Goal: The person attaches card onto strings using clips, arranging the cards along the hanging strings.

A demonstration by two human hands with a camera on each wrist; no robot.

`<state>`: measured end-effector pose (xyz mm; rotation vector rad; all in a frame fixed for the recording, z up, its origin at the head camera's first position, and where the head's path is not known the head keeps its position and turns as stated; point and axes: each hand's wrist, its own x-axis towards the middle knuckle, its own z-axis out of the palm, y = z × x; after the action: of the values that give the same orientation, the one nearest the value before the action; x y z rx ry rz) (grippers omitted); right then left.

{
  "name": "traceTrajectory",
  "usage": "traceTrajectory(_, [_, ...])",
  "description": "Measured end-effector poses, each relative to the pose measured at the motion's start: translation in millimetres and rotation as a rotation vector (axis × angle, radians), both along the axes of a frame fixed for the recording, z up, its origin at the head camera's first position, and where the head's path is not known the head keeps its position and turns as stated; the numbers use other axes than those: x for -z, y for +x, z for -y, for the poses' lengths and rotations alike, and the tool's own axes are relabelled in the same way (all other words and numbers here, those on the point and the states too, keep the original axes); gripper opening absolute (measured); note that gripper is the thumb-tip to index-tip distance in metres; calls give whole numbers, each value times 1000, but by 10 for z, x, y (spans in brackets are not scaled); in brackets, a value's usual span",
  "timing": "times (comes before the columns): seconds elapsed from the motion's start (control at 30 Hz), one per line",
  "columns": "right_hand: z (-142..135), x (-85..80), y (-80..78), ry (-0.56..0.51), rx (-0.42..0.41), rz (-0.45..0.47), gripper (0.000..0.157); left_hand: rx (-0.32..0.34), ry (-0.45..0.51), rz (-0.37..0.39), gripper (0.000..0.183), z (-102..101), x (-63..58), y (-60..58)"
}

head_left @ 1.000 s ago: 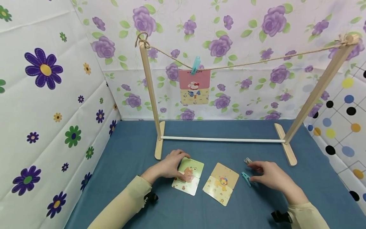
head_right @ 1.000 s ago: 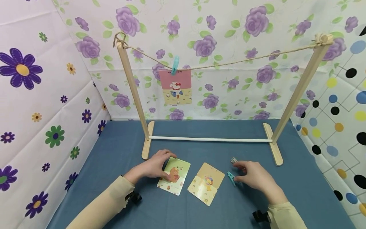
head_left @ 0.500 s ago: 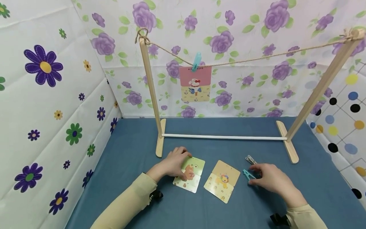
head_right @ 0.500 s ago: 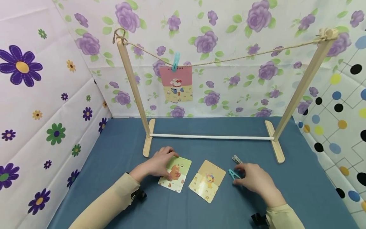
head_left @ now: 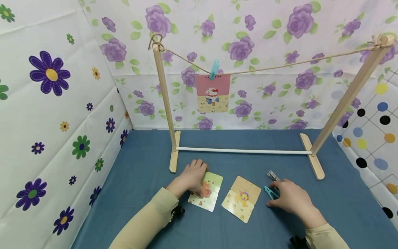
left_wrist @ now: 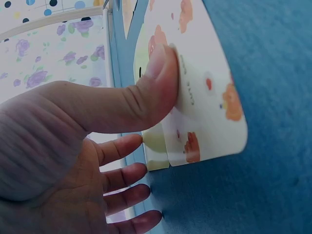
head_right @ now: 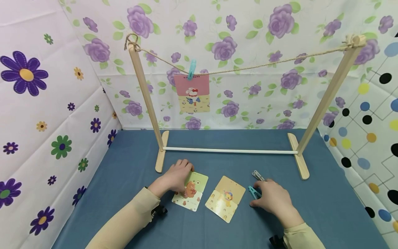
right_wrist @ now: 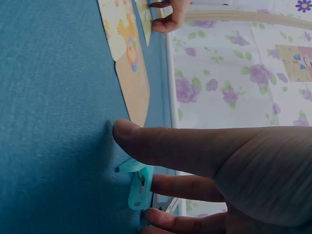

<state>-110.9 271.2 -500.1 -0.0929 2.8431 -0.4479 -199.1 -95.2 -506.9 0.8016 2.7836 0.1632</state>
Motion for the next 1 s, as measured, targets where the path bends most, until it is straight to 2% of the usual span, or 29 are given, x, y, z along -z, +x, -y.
traceTrajectory(0.5, [42, 69, 64, 29, 19, -35, 60, -34, 26, -1, 93, -23, 33, 54])
traceTrajectory(1.0, [57, 51, 70, 34, 25, -43, 60, -129, 125, 33, 103, 9, 54, 79])
